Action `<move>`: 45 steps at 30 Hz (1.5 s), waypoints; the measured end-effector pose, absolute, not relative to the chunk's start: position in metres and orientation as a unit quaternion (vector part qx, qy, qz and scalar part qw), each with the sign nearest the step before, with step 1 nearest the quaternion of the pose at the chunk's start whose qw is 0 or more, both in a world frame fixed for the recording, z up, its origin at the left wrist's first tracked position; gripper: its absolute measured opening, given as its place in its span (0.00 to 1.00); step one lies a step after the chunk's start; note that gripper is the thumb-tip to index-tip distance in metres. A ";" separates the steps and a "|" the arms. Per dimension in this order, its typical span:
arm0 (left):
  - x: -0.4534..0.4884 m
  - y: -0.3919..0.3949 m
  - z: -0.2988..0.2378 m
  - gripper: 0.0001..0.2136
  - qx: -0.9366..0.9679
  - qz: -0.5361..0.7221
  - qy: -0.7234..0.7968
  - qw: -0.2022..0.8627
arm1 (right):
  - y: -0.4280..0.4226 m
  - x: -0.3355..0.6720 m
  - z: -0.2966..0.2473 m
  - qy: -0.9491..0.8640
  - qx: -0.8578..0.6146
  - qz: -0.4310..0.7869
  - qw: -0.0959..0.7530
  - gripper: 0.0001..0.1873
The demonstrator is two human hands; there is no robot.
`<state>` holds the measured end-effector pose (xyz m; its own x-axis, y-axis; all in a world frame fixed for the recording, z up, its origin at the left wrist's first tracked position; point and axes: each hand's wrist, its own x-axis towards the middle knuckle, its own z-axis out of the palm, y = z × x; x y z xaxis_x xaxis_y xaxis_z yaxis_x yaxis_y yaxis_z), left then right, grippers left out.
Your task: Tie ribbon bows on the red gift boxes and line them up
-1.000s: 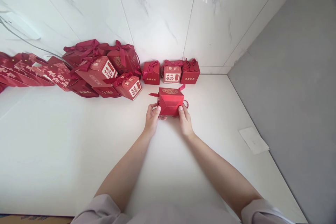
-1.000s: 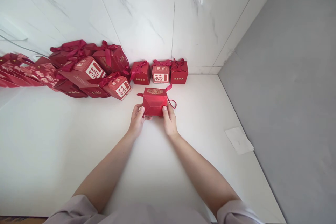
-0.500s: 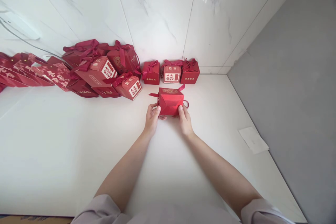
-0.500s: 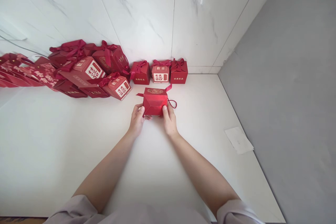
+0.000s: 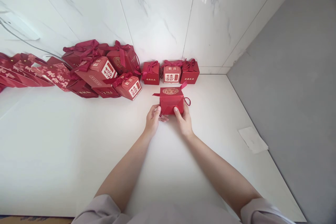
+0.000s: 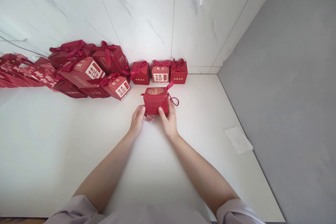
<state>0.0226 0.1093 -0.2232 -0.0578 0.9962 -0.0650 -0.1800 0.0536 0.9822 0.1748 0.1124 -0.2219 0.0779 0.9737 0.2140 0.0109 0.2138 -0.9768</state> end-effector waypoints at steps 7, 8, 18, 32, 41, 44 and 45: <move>0.022 0.115 -0.230 0.35 0.423 0.573 0.434 0.551 | 0.105 0.173 -0.223 -0.555 -0.457 0.363 0.593 0.31; 0.022 0.116 -0.230 0.36 0.405 0.579 0.429 0.562 | 0.104 0.172 -0.222 -0.560 -0.452 0.356 0.596 0.29; 0.021 0.115 -0.220 0.27 0.358 0.617 0.399 0.576 | 0.095 0.175 -0.214 -0.611 -0.420 0.290 0.605 0.14; 0.020 0.111 -0.222 0.26 0.377 0.627 0.371 0.572 | 0.109 0.176 -0.226 -0.523 -0.386 0.532 0.542 0.33; 0.023 0.109 -0.224 0.26 0.404 0.621 0.345 0.577 | 0.106 0.177 -0.215 -0.568 -0.314 0.528 0.547 0.35; 0.024 0.108 -0.224 0.27 0.407 0.622 0.341 0.575 | 0.106 0.176 -0.216 -0.566 -0.326 0.514 0.556 0.33; 0.024 0.109 -0.224 0.27 0.408 0.621 0.340 0.576 | 0.107 0.176 -0.217 -0.564 -0.326 0.512 0.559 0.33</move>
<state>0.0239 0.1086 -0.2244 -0.0026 0.9934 0.1151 -0.4372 -0.1046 0.8933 0.1762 0.1065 -0.2172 -0.1610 0.9412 0.2971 -0.2044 0.2627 -0.9430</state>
